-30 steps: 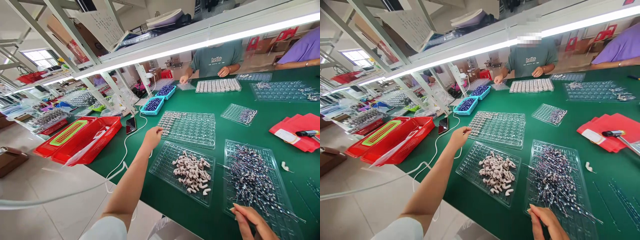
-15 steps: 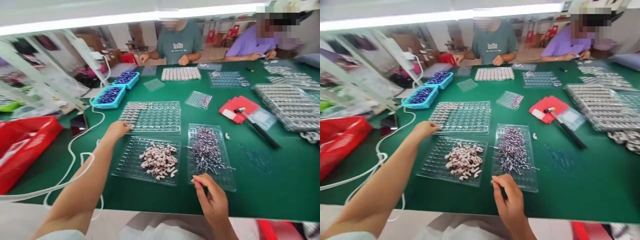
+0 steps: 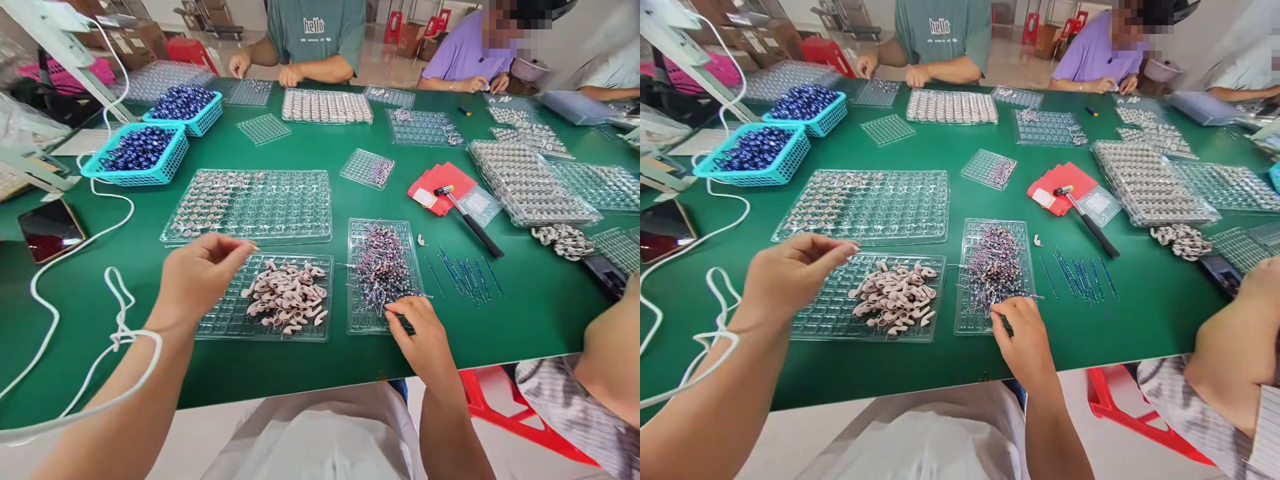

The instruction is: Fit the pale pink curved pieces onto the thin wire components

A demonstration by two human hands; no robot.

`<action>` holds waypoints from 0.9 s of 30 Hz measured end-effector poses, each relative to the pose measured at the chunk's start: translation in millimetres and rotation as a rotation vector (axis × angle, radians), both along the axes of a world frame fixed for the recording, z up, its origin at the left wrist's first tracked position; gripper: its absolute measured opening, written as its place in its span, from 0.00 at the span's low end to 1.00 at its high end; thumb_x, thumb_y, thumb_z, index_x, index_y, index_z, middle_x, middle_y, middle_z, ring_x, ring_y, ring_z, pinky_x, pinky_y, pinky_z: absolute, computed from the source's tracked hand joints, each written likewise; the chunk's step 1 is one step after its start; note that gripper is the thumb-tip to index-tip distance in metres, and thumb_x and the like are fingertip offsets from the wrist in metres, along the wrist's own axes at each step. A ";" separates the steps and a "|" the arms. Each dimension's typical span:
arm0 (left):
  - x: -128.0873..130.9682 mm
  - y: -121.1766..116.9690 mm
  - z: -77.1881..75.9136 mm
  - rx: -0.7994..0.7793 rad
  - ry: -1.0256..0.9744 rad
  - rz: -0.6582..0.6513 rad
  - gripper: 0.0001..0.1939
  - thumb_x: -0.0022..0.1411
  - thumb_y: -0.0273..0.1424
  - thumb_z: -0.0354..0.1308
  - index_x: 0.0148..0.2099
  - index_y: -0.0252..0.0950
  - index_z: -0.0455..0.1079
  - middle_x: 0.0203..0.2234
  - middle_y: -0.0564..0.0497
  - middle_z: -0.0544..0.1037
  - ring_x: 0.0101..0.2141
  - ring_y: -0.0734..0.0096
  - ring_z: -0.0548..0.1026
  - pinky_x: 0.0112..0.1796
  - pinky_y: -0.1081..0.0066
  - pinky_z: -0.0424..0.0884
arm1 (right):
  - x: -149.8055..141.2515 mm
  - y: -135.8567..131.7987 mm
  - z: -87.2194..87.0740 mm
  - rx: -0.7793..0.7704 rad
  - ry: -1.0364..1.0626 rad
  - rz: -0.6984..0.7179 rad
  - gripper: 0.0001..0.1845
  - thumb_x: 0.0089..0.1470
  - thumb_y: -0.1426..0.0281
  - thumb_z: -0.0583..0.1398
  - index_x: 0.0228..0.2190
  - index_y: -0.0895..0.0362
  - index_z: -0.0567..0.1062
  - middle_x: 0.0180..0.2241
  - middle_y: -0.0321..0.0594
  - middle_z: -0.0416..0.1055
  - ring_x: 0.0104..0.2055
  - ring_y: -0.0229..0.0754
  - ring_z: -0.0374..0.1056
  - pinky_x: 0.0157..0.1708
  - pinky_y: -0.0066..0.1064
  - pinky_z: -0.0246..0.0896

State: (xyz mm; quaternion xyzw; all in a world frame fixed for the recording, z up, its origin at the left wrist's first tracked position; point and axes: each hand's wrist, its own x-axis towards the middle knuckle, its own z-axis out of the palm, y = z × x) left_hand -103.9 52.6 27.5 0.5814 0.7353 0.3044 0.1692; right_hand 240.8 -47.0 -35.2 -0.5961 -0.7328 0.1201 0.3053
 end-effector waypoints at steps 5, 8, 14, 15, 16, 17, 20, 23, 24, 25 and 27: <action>68.8 -41.3 -3.9 -0.214 -0.688 -0.395 0.11 0.56 0.37 0.64 0.39 0.37 0.71 0.32 0.49 0.80 0.29 0.67 0.79 0.32 0.68 0.77 | -9.6 16.6 6.7 -0.064 -0.231 0.129 0.09 0.64 0.72 0.57 0.39 0.53 0.77 0.36 0.43 0.73 0.41 0.47 0.66 0.42 0.40 0.62; 91.9 -45.9 -8.0 -0.322 -0.864 -0.525 0.13 0.58 0.34 0.59 0.46 0.37 0.72 0.33 0.48 0.78 0.29 0.68 0.78 0.32 0.68 0.77 | -12.4 25.2 10.9 -0.074 -0.386 0.186 0.08 0.62 0.73 0.58 0.37 0.54 0.78 0.35 0.43 0.72 0.39 0.47 0.63 0.40 0.39 0.59; 107.6 -35.8 -20.7 -0.566 -0.961 -0.606 0.07 0.54 0.28 0.53 0.33 0.36 0.72 0.23 0.52 0.73 0.22 0.72 0.68 0.25 0.72 0.67 | -12.8 34.6 13.9 -0.043 -0.498 0.266 0.08 0.60 0.77 0.58 0.32 0.56 0.76 0.33 0.42 0.69 0.36 0.45 0.59 0.37 0.37 0.56; 108.8 -34.8 -22.9 -0.595 -1.015 -0.583 0.06 0.53 0.28 0.52 0.31 0.36 0.70 0.22 0.51 0.71 0.22 0.73 0.67 0.24 0.72 0.65 | -12.4 35.5 13.7 -0.037 -0.499 0.278 0.08 0.60 0.77 0.58 0.31 0.57 0.76 0.33 0.42 0.68 0.36 0.45 0.59 0.37 0.37 0.56; 109.7 -34.2 -24.9 -0.624 -1.068 -0.561 0.05 0.51 0.28 0.52 0.30 0.36 0.69 0.22 0.51 0.70 0.22 0.73 0.66 0.23 0.72 0.63 | -11.8 36.1 13.6 -0.032 -0.498 0.291 0.08 0.59 0.78 0.58 0.30 0.57 0.75 0.33 0.42 0.68 0.36 0.44 0.59 0.37 0.37 0.56; 110.3 -34.3 -26.5 -0.650 -1.111 -0.544 0.05 0.51 0.29 0.52 0.29 0.36 0.68 0.21 0.52 0.69 0.21 0.73 0.64 0.23 0.72 0.60 | -11.0 36.5 13.5 -0.028 -0.494 0.303 0.08 0.59 0.78 0.58 0.29 0.57 0.75 0.33 0.42 0.68 0.36 0.44 0.59 0.38 0.36 0.56; 110.0 -36.8 -30.1 -0.708 -1.151 -0.539 0.03 0.51 0.30 0.53 0.28 0.37 0.65 0.17 0.56 0.62 0.19 0.76 0.56 0.21 0.73 0.50 | -7.6 36.2 14.6 -0.033 -0.479 0.337 0.08 0.59 0.77 0.58 0.30 0.57 0.74 0.35 0.43 0.68 0.38 0.45 0.61 0.40 0.37 0.58; 108.5 -41.0 -32.4 -0.728 -1.106 -0.575 0.09 0.57 0.35 0.55 0.28 0.38 0.60 0.16 0.60 0.56 0.18 0.78 0.51 0.22 0.74 0.44 | -4.6 35.5 16.9 -0.051 -0.491 0.358 0.06 0.59 0.77 0.58 0.32 0.57 0.75 0.37 0.44 0.69 0.40 0.46 0.62 0.41 0.37 0.59; 108.4 -42.3 -32.7 -0.721 -1.071 -0.595 0.12 0.59 0.38 0.55 0.28 0.38 0.60 0.16 0.60 0.56 0.18 0.78 0.50 0.22 0.74 0.44 | -4.1 35.6 17.7 -0.057 -0.503 0.363 0.06 0.59 0.76 0.59 0.32 0.57 0.75 0.37 0.44 0.69 0.40 0.46 0.62 0.40 0.37 0.59; 108.5 -43.4 -32.8 -0.702 -1.026 -0.615 0.14 0.60 0.41 0.56 0.29 0.38 0.59 0.16 0.60 0.56 0.18 0.78 0.50 0.21 0.74 0.45 | -4.0 36.0 18.4 -0.062 -0.516 0.368 0.05 0.59 0.76 0.59 0.32 0.57 0.74 0.37 0.44 0.69 0.40 0.46 0.62 0.40 0.37 0.59; 109.5 -45.2 -31.8 -0.642 -0.922 -0.649 0.16 0.61 0.44 0.56 0.29 0.38 0.60 0.17 0.60 0.57 0.19 0.77 0.52 0.21 0.74 0.48 | -4.3 37.2 19.3 -0.071 -0.544 0.386 0.06 0.60 0.76 0.59 0.30 0.57 0.74 0.35 0.44 0.69 0.39 0.45 0.62 0.39 0.37 0.60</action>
